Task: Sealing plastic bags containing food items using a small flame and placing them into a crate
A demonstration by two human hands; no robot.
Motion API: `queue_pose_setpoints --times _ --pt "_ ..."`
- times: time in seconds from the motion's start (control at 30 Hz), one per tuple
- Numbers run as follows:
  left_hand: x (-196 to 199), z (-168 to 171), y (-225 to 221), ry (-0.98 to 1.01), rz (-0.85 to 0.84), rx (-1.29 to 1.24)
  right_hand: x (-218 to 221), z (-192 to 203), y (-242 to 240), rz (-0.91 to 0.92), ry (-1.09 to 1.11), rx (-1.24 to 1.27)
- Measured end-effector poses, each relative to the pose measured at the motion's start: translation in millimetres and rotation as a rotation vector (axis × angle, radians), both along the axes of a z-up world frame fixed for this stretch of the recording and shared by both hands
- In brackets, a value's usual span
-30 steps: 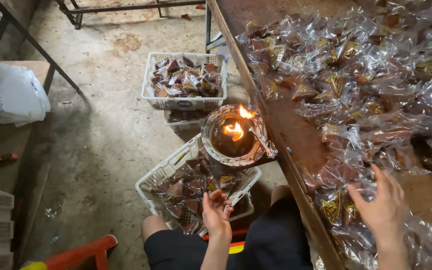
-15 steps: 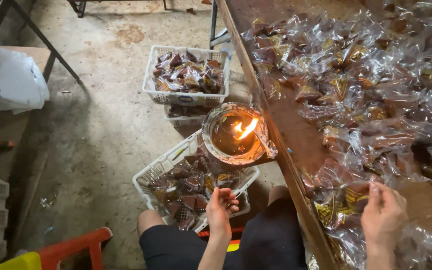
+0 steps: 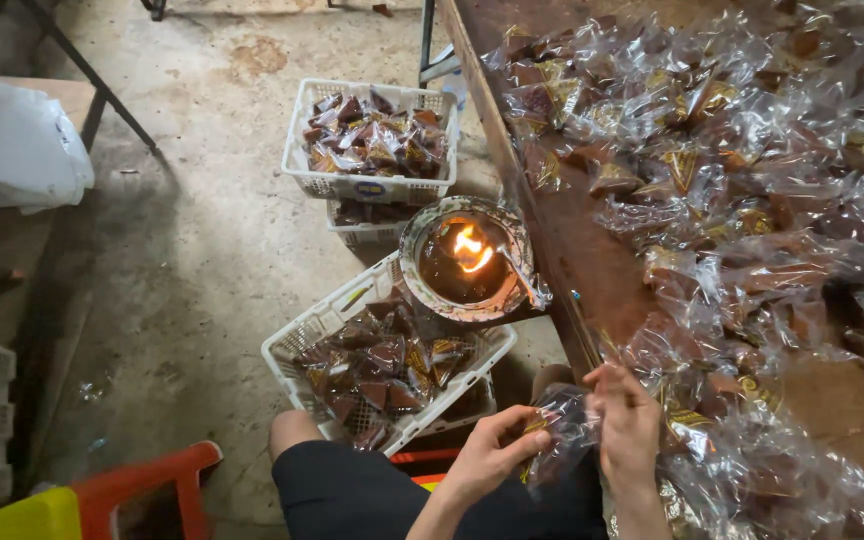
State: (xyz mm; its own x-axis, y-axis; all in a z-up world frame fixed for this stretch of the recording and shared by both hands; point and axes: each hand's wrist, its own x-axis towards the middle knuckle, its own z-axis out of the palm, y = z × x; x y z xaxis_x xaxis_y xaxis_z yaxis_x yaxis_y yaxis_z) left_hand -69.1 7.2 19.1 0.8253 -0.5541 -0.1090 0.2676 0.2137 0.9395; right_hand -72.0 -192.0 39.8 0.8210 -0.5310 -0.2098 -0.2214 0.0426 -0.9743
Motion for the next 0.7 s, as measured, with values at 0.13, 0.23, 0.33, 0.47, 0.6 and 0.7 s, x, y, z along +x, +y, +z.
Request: queue_pose_setpoints --times 0.13,0.23,0.33,0.47,0.6,0.7 --pt "3.7 -9.9 0.9 0.394 0.082 -0.206 1.3 22.0 13.8 0.269 0.101 -0.019" --pt "5.7 -3.0 3.2 0.532 0.022 -0.216 -3.7 15.6 15.8 0.682 0.135 -0.398" --pt "-2.4 -11.1 -0.7 0.258 -0.086 -0.006 -10.6 1.1 13.2 0.388 0.070 -0.083" --pt "-13.3 -53.7 -15.6 0.479 0.086 -0.186 -4.6 36.9 22.7 0.679 0.299 -0.037" --pt "-3.7 -32.6 -7.4 0.661 0.278 -0.184 14.6 46.5 13.3 0.483 0.046 -0.102" --pt "-1.4 -60.8 6.0 0.810 0.143 -0.471 31.0 70.8 12.5 0.777 0.096 -0.301"
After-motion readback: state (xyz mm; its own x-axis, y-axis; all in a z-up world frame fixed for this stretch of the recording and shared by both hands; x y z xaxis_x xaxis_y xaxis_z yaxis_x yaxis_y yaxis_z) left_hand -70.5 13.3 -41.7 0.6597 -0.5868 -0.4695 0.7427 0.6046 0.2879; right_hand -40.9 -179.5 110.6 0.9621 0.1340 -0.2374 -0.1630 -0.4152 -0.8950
